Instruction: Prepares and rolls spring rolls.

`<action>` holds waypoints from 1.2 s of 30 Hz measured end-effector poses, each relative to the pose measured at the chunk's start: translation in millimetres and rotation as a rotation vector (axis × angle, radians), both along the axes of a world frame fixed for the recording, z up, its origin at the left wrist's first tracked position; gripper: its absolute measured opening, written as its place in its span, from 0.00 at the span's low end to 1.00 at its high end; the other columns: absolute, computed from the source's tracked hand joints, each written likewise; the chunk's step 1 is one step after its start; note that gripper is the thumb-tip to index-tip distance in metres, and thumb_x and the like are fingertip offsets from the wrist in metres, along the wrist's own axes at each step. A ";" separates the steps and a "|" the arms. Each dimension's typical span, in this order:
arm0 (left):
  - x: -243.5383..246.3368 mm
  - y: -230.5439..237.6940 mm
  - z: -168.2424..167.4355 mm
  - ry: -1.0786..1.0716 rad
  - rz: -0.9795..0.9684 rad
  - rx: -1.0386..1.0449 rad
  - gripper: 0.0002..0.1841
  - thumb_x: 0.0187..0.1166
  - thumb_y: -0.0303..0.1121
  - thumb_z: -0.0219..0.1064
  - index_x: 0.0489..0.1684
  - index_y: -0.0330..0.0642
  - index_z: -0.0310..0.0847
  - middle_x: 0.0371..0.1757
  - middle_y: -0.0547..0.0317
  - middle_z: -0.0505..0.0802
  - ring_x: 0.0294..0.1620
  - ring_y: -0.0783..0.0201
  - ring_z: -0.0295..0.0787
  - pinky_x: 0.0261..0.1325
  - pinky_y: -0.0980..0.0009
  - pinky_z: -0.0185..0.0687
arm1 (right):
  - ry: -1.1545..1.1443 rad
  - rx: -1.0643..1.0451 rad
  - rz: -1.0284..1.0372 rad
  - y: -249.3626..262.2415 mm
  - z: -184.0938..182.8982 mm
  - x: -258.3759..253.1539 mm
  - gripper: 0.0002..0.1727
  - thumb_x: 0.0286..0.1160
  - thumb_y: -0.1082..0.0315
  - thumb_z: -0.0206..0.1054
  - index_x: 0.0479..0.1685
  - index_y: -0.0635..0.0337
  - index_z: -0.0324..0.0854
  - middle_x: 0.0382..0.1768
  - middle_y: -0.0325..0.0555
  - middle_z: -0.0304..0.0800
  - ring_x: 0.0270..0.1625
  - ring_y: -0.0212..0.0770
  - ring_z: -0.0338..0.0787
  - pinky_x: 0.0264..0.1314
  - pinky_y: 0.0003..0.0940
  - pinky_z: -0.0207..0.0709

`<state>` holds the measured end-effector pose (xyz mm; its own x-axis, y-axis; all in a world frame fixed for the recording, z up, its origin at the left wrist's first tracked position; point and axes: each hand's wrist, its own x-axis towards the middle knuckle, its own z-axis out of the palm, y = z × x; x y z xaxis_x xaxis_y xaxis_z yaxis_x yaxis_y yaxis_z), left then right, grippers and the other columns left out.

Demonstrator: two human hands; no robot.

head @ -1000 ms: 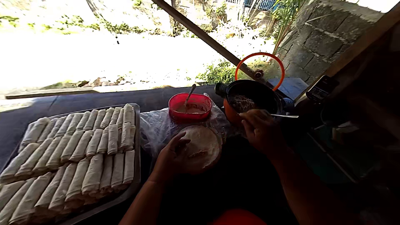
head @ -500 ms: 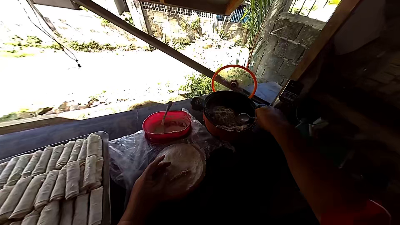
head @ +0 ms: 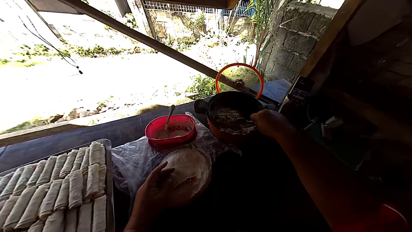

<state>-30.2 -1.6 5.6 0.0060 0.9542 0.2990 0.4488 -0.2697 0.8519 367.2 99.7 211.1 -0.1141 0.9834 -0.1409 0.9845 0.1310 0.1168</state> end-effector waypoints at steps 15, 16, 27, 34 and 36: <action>1.5 -0.9 -0.1 0.023 0.021 -0.007 0.30 0.73 0.33 0.68 0.80 0.45 0.73 0.56 0.67 0.96 0.54 0.73 0.94 0.60 0.72 0.90 | 0.102 0.109 -0.037 8.6 -8.7 -8.1 0.09 0.85 0.68 0.62 0.51 0.51 0.88 0.47 0.49 0.93 0.53 0.52 0.93 0.52 0.56 0.86; 1.5 -0.4 -0.1 0.025 0.019 -0.005 0.30 0.73 0.33 0.68 0.80 0.45 0.73 0.56 0.68 0.96 0.54 0.73 0.94 0.60 0.72 0.90 | 0.097 0.124 -0.047 6.8 -5.8 -8.5 0.09 0.84 0.68 0.62 0.50 0.51 0.88 0.46 0.49 0.93 0.53 0.53 0.93 0.51 0.56 0.86; 1.2 0.3 1.5 0.021 0.013 -0.007 0.30 0.74 0.33 0.68 0.80 0.45 0.73 0.56 0.67 0.96 0.55 0.73 0.93 0.60 0.73 0.90 | 0.099 0.127 -0.229 11.6 -14.8 -4.5 0.06 0.82 0.68 0.64 0.48 0.53 0.86 0.42 0.53 0.92 0.49 0.57 0.94 0.45 0.59 0.86; 0.6 0.7 0.7 0.040 0.018 -0.013 0.30 0.74 0.33 0.68 0.80 0.44 0.73 0.56 0.68 0.96 0.56 0.74 0.93 0.61 0.73 0.90 | 0.130 0.156 -0.203 10.9 -9.5 3.8 0.05 0.79 0.67 0.67 0.44 0.52 0.88 0.39 0.53 0.93 0.47 0.58 0.94 0.44 0.62 0.85; 0.9 1.0 0.1 0.040 0.020 -0.014 0.30 0.74 0.33 0.68 0.79 0.44 0.73 0.56 0.68 0.96 0.55 0.74 0.93 0.61 0.73 0.90 | 0.135 0.147 -0.189 10.4 -8.9 3.8 0.05 0.79 0.66 0.67 0.42 0.51 0.89 0.38 0.52 0.93 0.47 0.56 0.94 0.44 0.61 0.85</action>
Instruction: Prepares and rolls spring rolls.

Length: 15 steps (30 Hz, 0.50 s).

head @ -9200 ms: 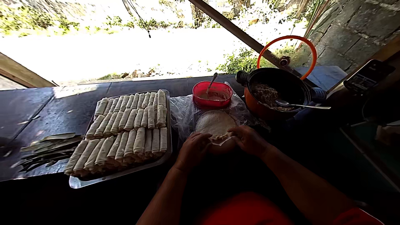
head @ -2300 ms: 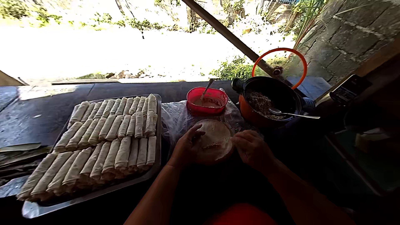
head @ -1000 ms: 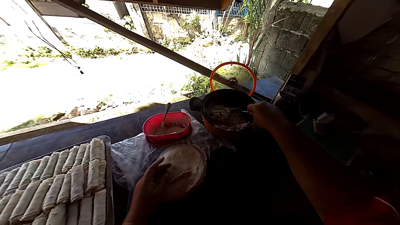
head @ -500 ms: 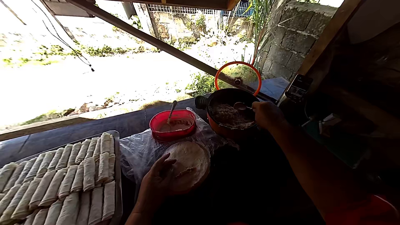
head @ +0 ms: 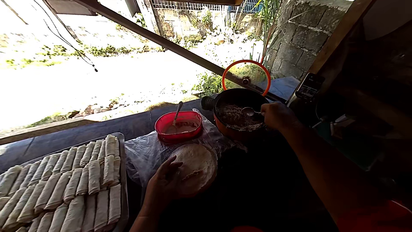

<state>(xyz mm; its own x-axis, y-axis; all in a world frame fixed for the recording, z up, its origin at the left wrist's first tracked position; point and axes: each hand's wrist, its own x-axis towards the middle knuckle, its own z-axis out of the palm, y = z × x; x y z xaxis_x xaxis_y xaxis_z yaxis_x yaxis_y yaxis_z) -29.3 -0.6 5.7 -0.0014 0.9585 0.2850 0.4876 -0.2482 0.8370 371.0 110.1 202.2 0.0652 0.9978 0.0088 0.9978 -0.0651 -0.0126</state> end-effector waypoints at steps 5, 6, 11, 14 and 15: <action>-0.3 0.0 0.7 0.000 -0.005 0.007 0.30 0.74 0.34 0.68 0.80 0.44 0.73 0.56 0.68 0.96 0.55 0.73 0.93 0.61 0.72 0.90 | 0.005 -0.066 -0.025 -0.4 -2.5 -7.1 0.05 0.80 0.66 0.66 0.44 0.49 0.87 0.38 0.51 0.92 0.46 0.55 0.94 0.42 0.60 0.85; -0.2 -0.2 0.8 -0.001 -0.006 0.007 0.30 0.74 0.34 0.68 0.80 0.44 0.73 0.56 0.68 0.96 0.55 0.73 0.93 0.61 0.72 0.90 | 0.004 -0.065 -0.028 -0.3 -1.2 -6.1 0.05 0.79 0.66 0.66 0.44 0.49 0.87 0.38 0.51 0.92 0.46 0.56 0.94 0.42 0.60 0.85; -0.6 0.5 -1.9 -0.020 -0.015 0.019 0.30 0.74 0.33 0.69 0.80 0.44 0.73 0.56 0.67 0.96 0.55 0.72 0.93 0.61 0.72 0.90 | 0.015 0.012 -0.066 3.9 1.4 5.5 0.05 0.80 0.65 0.66 0.43 0.51 0.88 0.38 0.53 0.93 0.45 0.58 0.94 0.41 0.63 0.84; -0.4 0.4 -0.2 -0.003 -0.013 0.009 0.30 0.73 0.33 0.68 0.80 0.43 0.73 0.56 0.67 0.96 0.55 0.72 0.93 0.61 0.72 0.90 | -0.007 0.003 -0.052 6.1 -7.0 4.3 0.05 0.78 0.66 0.67 0.43 0.50 0.88 0.39 0.52 0.93 0.47 0.56 0.94 0.42 0.61 0.85; -0.2 0.6 -0.5 0.003 -0.011 0.009 0.30 0.74 0.34 0.68 0.80 0.43 0.73 0.56 0.67 0.96 0.55 0.73 0.93 0.61 0.72 0.90 | -0.012 0.000 -0.047 6.1 -8.4 3.9 0.05 0.78 0.65 0.67 0.44 0.49 0.88 0.39 0.52 0.93 0.47 0.56 0.94 0.42 0.60 0.85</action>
